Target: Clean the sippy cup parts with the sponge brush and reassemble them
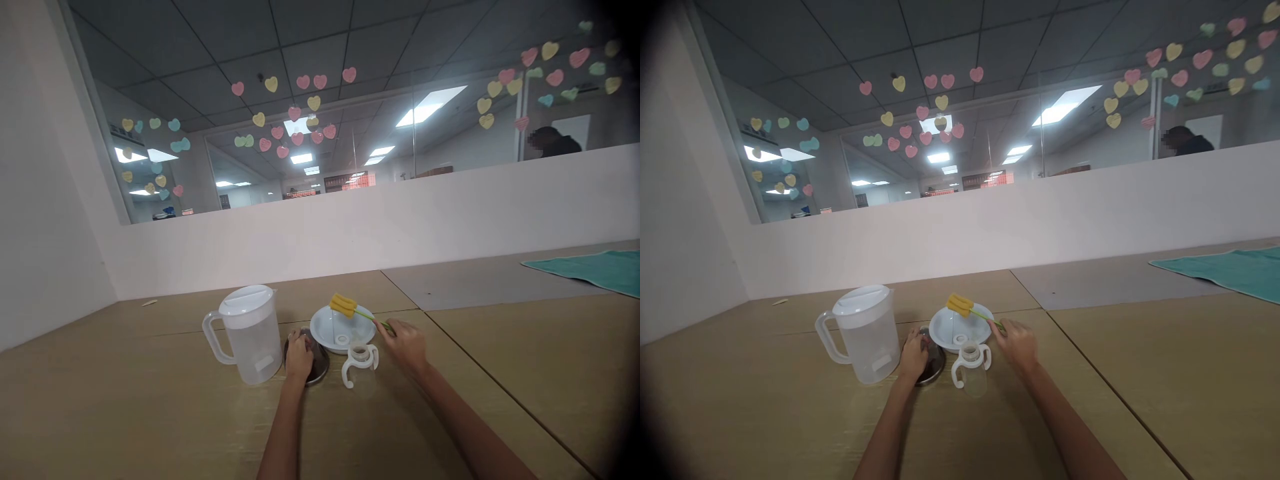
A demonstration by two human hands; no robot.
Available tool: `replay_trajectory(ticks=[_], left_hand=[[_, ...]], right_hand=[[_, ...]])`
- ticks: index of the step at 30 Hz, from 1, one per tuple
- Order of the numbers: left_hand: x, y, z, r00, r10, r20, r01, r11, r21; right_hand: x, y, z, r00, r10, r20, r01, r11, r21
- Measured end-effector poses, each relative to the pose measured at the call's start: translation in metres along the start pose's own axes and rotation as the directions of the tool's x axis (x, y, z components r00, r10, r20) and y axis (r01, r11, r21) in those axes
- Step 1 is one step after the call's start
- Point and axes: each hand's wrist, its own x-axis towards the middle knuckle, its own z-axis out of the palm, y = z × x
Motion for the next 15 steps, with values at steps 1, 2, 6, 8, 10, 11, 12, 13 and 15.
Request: replay_trajectory(ticks=[1, 2, 6, 8, 10, 11, 12, 13, 15], left_hand=[[0.000, 0.000, -0.001, 1.000, -0.002, -0.002, 0.002, 1.000, 0.011], [0.000, 0.000, -0.002, 1.000, -0.009, -0.008, 0.009, 1.000, 0.024], [-0.001, -0.003, -0.006, 0.998, -0.051, -0.025, 0.052, 0.996, 0.071], [-0.002, -0.003, -0.008, 0.998, -0.056, -0.016, 0.057, 0.995, 0.081], [-0.004, -0.001, -0.012, 0.998, -0.057, -0.013, 0.058, 0.994, 0.090], [-0.004, 0.002, -0.015, 0.998, -0.059, -0.031, 0.061, 0.995, 0.085], [-0.004, 0.007, -0.019, 0.996, -0.059, -0.068, 0.064, 0.996, 0.068], [-0.004, 0.013, -0.023, 0.992, -0.055, -0.117, 0.060, 0.998, 0.038], [-0.002, 0.030, -0.030, 0.975, -0.018, -0.222, 0.004, 0.998, -0.064]], right_hand=[[0.000, 0.000, 0.000, 1.000, 0.000, -0.001, 0.000, 1.000, -0.001], [0.000, 0.000, 0.001, 1.000, 0.000, -0.004, 0.000, 1.000, -0.002], [0.000, 0.001, 0.001, 1.000, -0.006, -0.016, 0.006, 1.000, -0.007], [0.001, 0.000, 0.001, 1.000, -0.006, -0.019, 0.006, 1.000, -0.014], [0.001, 0.000, 0.001, 1.000, 0.004, -0.025, -0.004, 1.000, -0.027], [0.001, 0.000, 0.001, 1.000, 0.010, -0.027, -0.011, 0.999, -0.032], [0.001, 0.000, 0.002, 0.999, 0.019, -0.028, -0.020, 0.999, -0.034], [0.001, 0.001, 0.002, 0.999, 0.031, -0.027, -0.032, 0.999, -0.035], [0.000, 0.002, 0.003, 0.998, 0.063, -0.017, -0.063, 0.998, -0.031]])
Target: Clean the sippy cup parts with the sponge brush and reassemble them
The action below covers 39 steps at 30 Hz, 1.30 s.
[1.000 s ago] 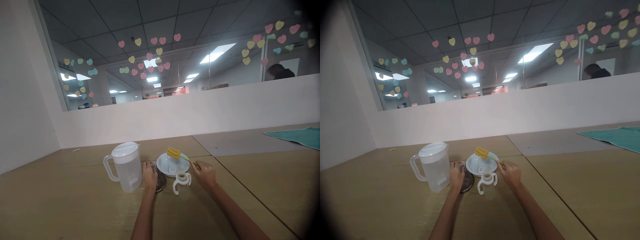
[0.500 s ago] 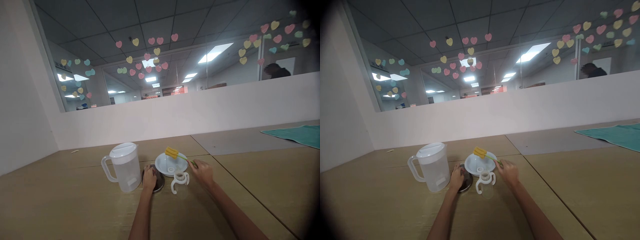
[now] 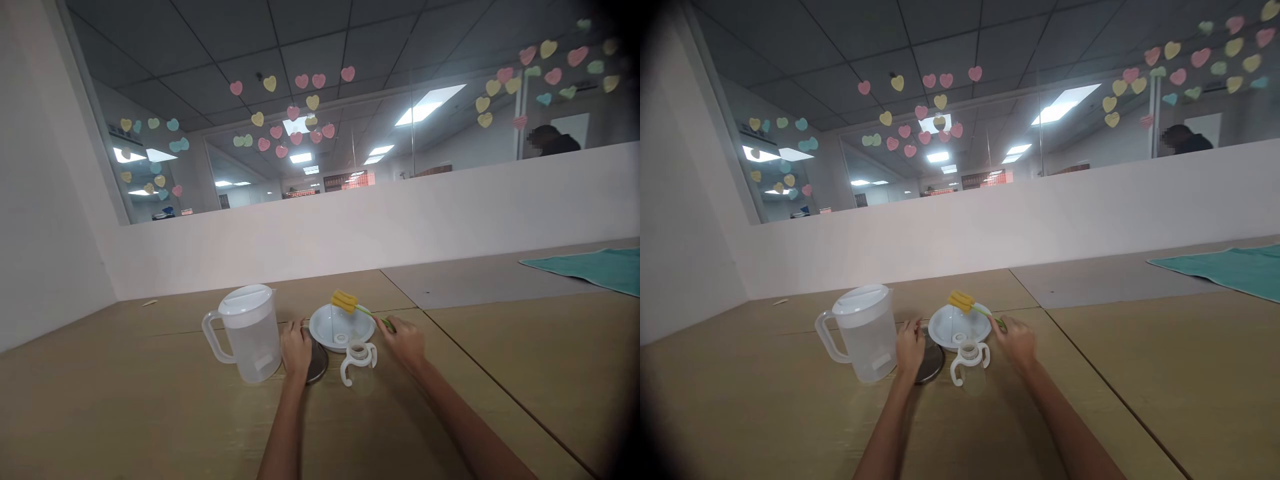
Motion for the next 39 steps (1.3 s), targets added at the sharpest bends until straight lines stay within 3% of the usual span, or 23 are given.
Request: replay_trajectory(ticks=[2, 4, 6, 9, 12, 16, 21, 26, 28, 31, 33, 35, 39], left_hand=[[0.004, 0.019, 0.001, 0.998, 0.070, 0.005, -0.069, 0.990, -0.122], [0.009, 0.038, 0.010, 0.977, 0.141, 0.159, -0.107, 0.973, -0.206], [0.016, 0.053, 0.026, 0.917, 0.213, 0.338, -0.129, 0.958, -0.254], [0.025, 0.065, 0.052, 0.856, 0.247, 0.453, -0.117, 0.948, -0.296], [0.030, 0.069, 0.069, 0.838, 0.225, 0.497, -0.060, 0.943, -0.326], [0.032, 0.069, 0.070, 0.884, 0.175, 0.434, 0.012, 0.919, -0.395], [0.030, 0.058, 0.043, 0.968, 0.105, 0.230, 0.045, 0.823, -0.566], [0.015, 0.032, 0.012, 0.999, 0.018, 0.035, 0.013, 0.689, -0.725], [0.008, 0.022, 0.003, 0.999, -0.019, -0.048, -0.023, 0.675, -0.738], [-0.002, 0.008, -0.004, 0.993, 0.021, -0.116, -0.083, 0.826, -0.557], [-0.008, 0.000, -0.006, 0.990, 0.096, -0.103, -0.129, 0.912, -0.388], [-0.011, -0.006, -0.005, 0.989, 0.138, -0.046, -0.145, 0.957, -0.251], [-0.014, -0.011, 0.000, 0.996, 0.085, 0.029, -0.082, 0.992, -0.098]], right_hand=[[-0.001, 0.001, 0.001, 0.999, 0.044, 0.021, -0.044, 0.999, -0.008], [-0.001, 0.002, 0.001, 0.995, 0.092, 0.044, -0.091, 0.995, -0.025], [-0.001, 0.002, 0.001, 0.988, 0.136, 0.071, -0.133, 0.990, -0.034], [-0.001, 0.001, 0.000, 0.976, 0.178, 0.122, -0.176, 0.984, -0.031], [-0.001, -0.001, -0.001, 0.969, 0.196, 0.152, -0.195, 0.981, -0.024], [0.000, -0.001, -0.003, 0.962, 0.227, 0.153, -0.227, 0.974, -0.014], [0.004, 0.001, -0.008, 0.963, 0.258, 0.080, -0.261, 0.965, 0.027], [0.001, -0.001, -0.006, 0.997, -0.062, 0.051, 0.052, 0.981, 0.187], [-0.002, -0.002, -0.003, 0.996, -0.082, 0.047, 0.075, 0.986, 0.146], [-0.004, 0.001, -0.001, 0.998, 0.001, 0.064, -0.003, 1.000, 0.026], [-0.004, 0.003, -0.001, 0.993, 0.070, 0.100, -0.066, 0.997, -0.037], [-0.003, 0.005, -0.001, 0.981, 0.117, 0.153, -0.106, 0.991, -0.080], [-0.001, 0.008, -0.002, 0.952, 0.092, 0.292, -0.067, 0.993, -0.094]])
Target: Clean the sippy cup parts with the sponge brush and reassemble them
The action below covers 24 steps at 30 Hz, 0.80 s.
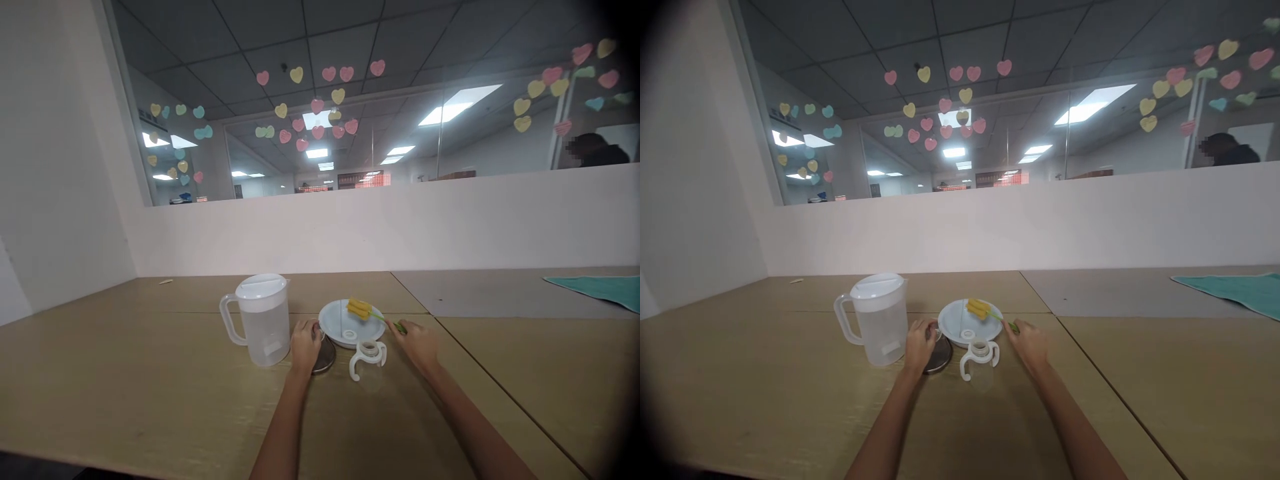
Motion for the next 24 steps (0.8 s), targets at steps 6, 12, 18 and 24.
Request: replay_trajectory(ticks=[6, 12, 18, 24], left_hand=[[-0.001, -0.004, 0.006, 0.996, -0.062, 0.071, 0.056, 0.995, 0.085], [-0.006, 0.005, 0.008, 0.993, -0.073, 0.096, 0.055, 0.983, 0.177], [-0.010, 0.024, 0.008, 0.962, 0.219, 0.162, -0.230, 0.972, 0.054], [-0.015, 0.023, 0.014, 0.940, 0.266, 0.213, -0.274, 0.962, 0.008]], right_hand=[[0.005, -0.004, -0.009, 0.981, -0.085, 0.173, 0.082, 0.996, 0.024], [0.005, -0.014, -0.015, 0.973, -0.045, 0.225, 0.055, 0.998, -0.035], [0.009, -0.018, -0.023, 0.963, -0.035, 0.269, 0.055, 0.996, -0.065], [0.011, -0.020, -0.027, 0.949, -0.079, 0.304, 0.102, 0.993, -0.059]])
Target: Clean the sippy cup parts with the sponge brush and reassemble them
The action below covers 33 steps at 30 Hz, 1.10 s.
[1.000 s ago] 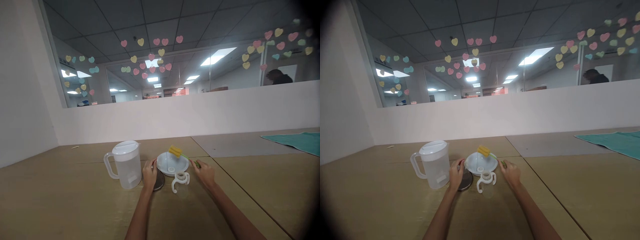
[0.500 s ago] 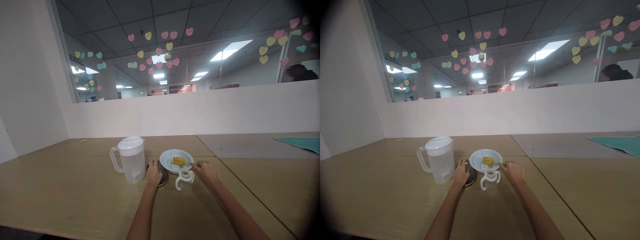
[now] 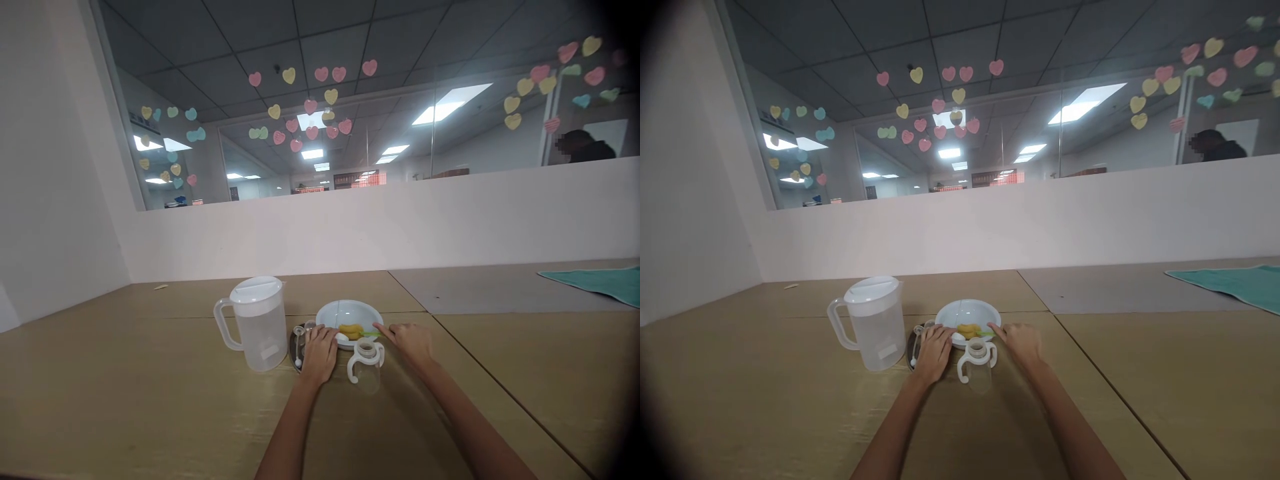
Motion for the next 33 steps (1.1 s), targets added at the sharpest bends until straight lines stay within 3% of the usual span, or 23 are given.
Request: replay_trajectory(ticks=[7, 14, 20, 23, 26, 31, 33], left_hand=[[0.0021, 0.0011, -0.0008, 0.999, -0.028, -0.018, 0.029, 1.000, 0.013], [0.0049, 0.0047, -0.0052, 0.997, -0.036, -0.067, 0.027, 0.990, -0.136], [0.0061, 0.0018, -0.0018, 0.988, -0.026, -0.153, -0.007, 0.977, -0.212], [0.0064, -0.0003, -0.0004, 0.977, -0.021, -0.213, -0.016, 0.985, -0.171], [0.0057, -0.0010, -0.0005, 0.962, -0.017, -0.272, -0.016, 0.993, -0.118], [0.0051, 0.0004, -0.0025, 0.946, -0.019, -0.324, -0.016, 0.994, -0.107], [0.0054, 0.0003, -0.0023, 0.943, -0.022, -0.331, -0.016, 0.994, -0.112]], right_hand=[[-0.0008, 0.0017, 0.0046, 0.995, 0.100, 0.013, -0.101, 0.993, 0.057], [0.0003, 0.0055, 0.0042, 0.983, 0.181, 0.018, -0.182, 0.974, 0.137], [0.0031, 0.0093, 0.0022, 0.917, 0.364, 0.159, -0.398, 0.844, 0.360], [0.0028, 0.0080, 0.0032, 0.918, 0.341, 0.202, -0.396, 0.783, 0.479], [0.0010, 0.0044, 0.0056, 0.946, 0.277, 0.170, -0.325, 0.782, 0.532], [-0.0005, 0.0057, 0.0091, 0.923, 0.378, 0.076, -0.370, 0.815, 0.445], [-0.0005, 0.0073, 0.0095, 0.914, 0.403, 0.048, -0.374, 0.789, 0.488]])
